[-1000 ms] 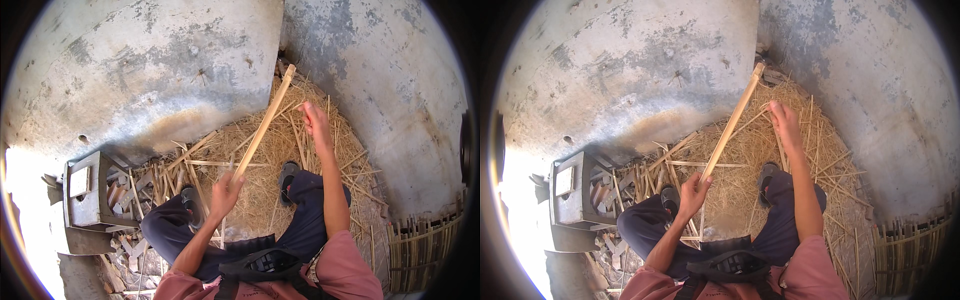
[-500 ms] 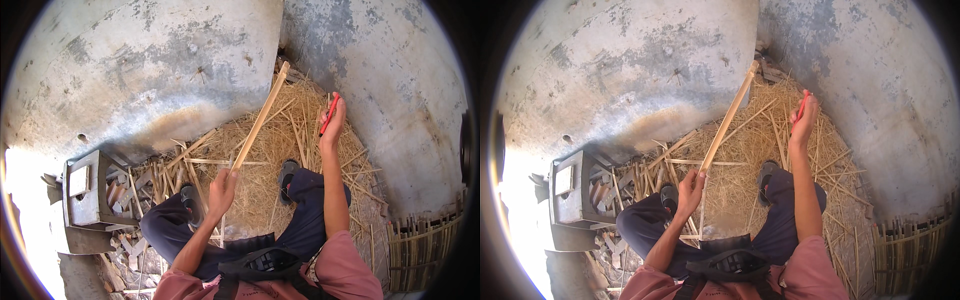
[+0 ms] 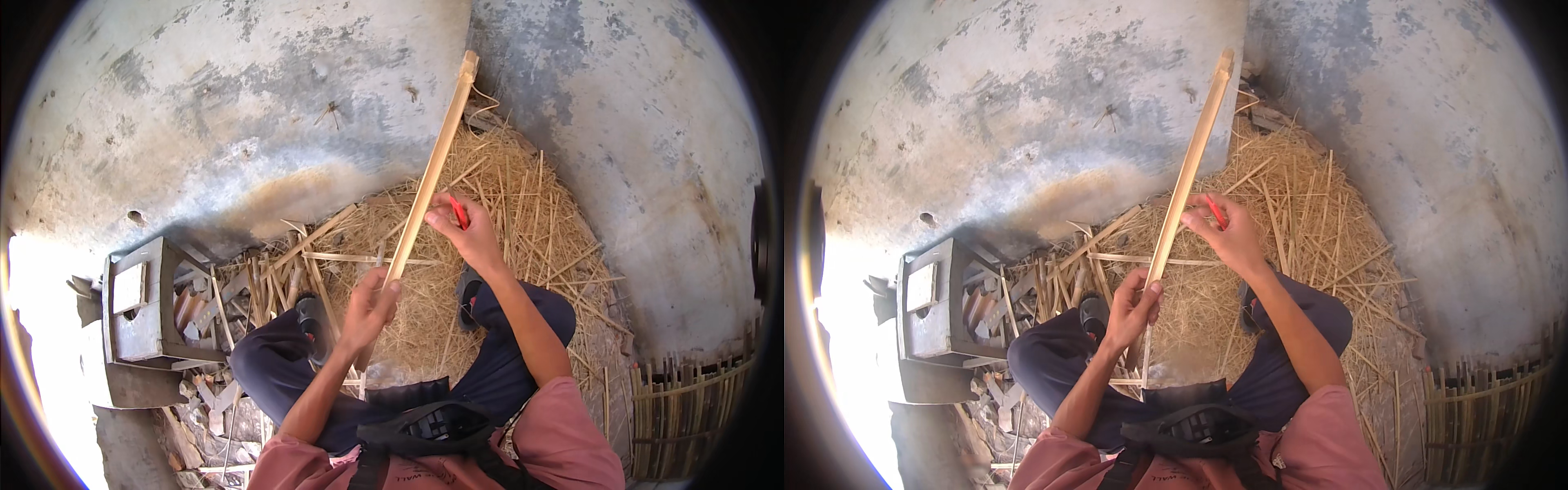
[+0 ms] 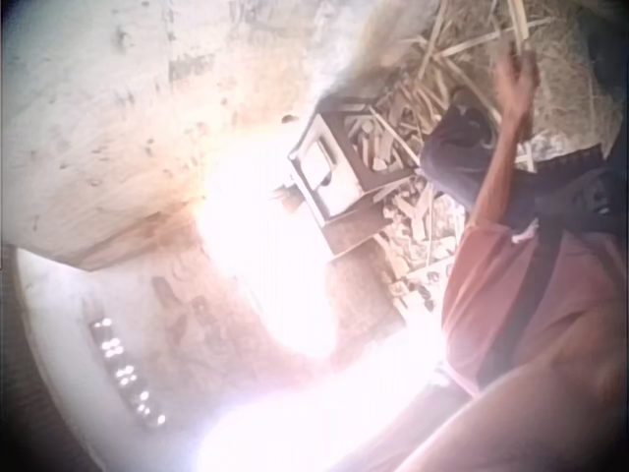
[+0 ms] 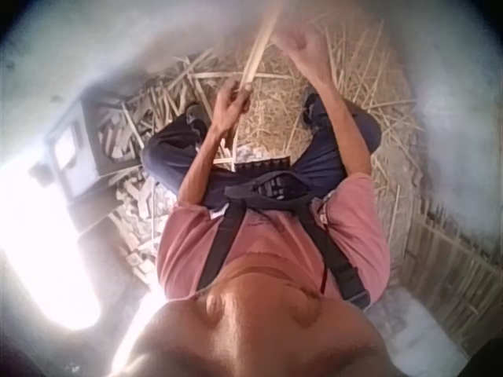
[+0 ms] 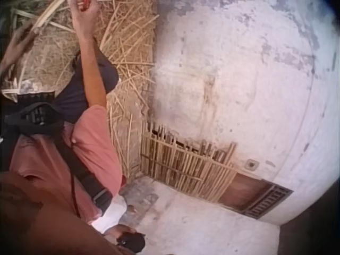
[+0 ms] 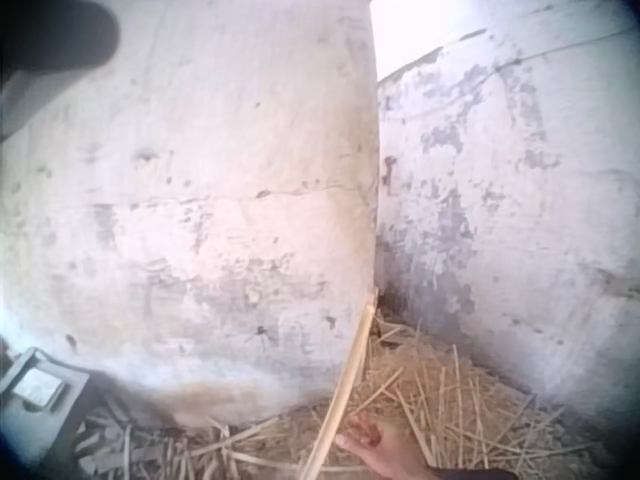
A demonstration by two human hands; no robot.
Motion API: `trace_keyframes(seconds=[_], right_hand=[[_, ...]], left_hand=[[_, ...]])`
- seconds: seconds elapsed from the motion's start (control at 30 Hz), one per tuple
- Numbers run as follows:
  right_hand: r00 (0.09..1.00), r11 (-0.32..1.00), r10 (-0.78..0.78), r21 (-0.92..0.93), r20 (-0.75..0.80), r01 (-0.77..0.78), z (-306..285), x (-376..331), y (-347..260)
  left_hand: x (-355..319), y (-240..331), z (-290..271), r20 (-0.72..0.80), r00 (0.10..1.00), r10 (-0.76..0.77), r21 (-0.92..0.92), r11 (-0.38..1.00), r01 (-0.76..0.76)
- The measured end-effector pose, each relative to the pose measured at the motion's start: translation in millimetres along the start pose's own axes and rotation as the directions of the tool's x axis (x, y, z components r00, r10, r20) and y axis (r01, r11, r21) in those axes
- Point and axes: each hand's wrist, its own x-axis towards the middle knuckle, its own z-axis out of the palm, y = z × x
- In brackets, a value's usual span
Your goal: The person uses a small utility knife to shave thin strips from a long piece of bamboo, repeatedly running the blade down the length of the wood while seated on the floor.
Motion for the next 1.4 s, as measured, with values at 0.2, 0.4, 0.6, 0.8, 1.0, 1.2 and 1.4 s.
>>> trace_keyframes(seconds=[0.2,0.4,0.6,0.8,1.0,1.2,1.4], right_hand=[[0.998,0.996,0.009,0.093,-0.069,-0.002,8,-1,15],[0.964,0.992,-0.038,0.11,-0.262,0.068,-13,12,22],[0.962,0.987,0.02,0.157,-0.273,0.023,-20,11,3],[0.998,0.998,-0.031,-0.064,-0.05,0.028,-21,0,4],[0.952,0.927,-0.232,-0.251,0.2,0.279,10,-18,1],[0.858,0.813,-0.369,-0.323,0.358,0.485,30,-30,15],[0.834,0.793,-0.405,-0.31,0.376,0.525,35,-32,16]], left_hand=[[-1,15,5,0.082,0.997,0.004,0.142,0.99,-0.015],[4,-1,-5,0.114,0.993,0.043,0.258,0.964,-0.071],[2,8,-7,0.063,0.989,-0.134,0.329,0.939,0.106],[0,19,-2,-0.01,0.994,-0.109,0.167,0.98,0.109],[4,7,-4,-0.069,0.985,0.159,0.166,0.975,-0.146],[0,20,-1,-0.04,0.999,0.021,0.043,0.999,-0.019],[-2,24,-2,-0.038,0.999,-0.021,0.023,1.0,0.022]])
